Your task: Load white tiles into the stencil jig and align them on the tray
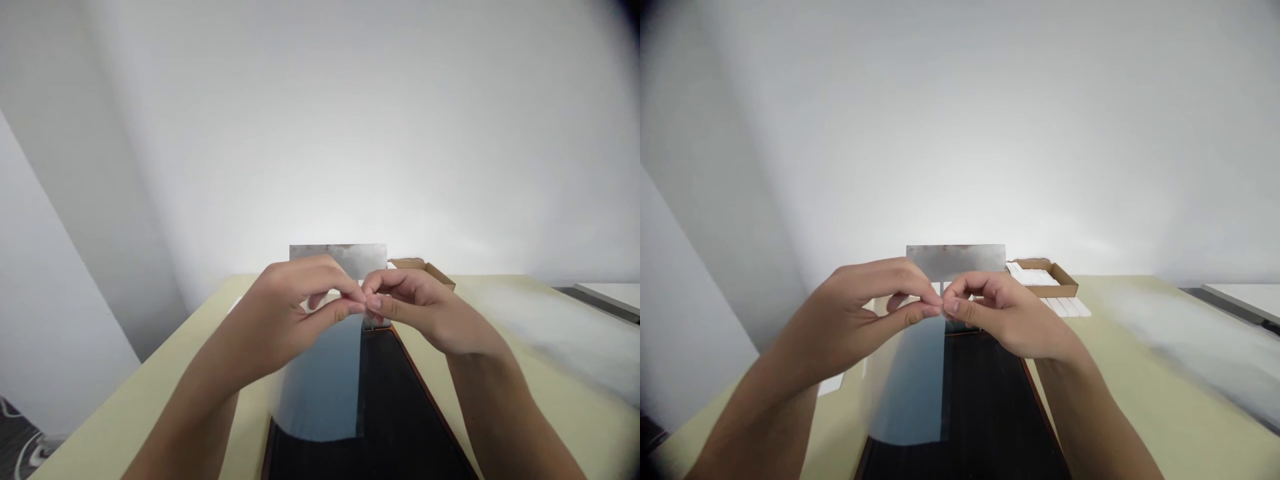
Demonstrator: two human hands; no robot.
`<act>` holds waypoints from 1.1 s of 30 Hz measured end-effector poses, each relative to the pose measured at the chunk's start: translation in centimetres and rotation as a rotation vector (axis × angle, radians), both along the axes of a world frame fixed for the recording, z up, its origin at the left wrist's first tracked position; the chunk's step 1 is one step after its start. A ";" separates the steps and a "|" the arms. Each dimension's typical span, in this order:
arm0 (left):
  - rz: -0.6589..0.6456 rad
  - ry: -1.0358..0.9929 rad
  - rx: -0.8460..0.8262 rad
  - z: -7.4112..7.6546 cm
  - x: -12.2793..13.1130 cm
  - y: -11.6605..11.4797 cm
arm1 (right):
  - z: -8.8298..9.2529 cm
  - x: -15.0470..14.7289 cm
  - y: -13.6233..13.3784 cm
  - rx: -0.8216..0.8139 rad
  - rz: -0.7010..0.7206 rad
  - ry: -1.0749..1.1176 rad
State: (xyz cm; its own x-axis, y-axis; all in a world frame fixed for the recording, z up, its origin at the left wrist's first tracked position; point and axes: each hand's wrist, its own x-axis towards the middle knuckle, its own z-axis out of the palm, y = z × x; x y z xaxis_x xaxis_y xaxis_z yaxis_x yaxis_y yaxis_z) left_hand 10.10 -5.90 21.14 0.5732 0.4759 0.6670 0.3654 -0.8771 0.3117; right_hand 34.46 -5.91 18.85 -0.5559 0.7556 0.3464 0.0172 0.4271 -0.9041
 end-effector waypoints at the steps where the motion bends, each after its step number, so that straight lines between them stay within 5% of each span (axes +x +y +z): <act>1: 0.007 0.022 -0.013 0.0 0.0 0.0 | 0.1 0.1 -0.1 -0.003 -0.013 -0.037; 8: 0.013 0.048 -0.106 0.1 0.0 -0.4 | 0.1 0.4 -0.6 0.053 -0.009 -0.051; 33: -0.118 -0.055 0.314 -0.3 1.1 0.1 | -0.1 0.0 -0.5 -0.062 0.092 0.145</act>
State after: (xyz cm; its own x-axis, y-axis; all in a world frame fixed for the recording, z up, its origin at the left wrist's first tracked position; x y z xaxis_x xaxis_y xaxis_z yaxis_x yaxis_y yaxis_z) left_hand 11.22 -5.79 20.84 0.5713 0.1748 0.8019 0.2460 -0.9686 0.0359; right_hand 34.51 -6.42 18.72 -0.5712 0.7264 0.3821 -0.1522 0.3638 -0.9190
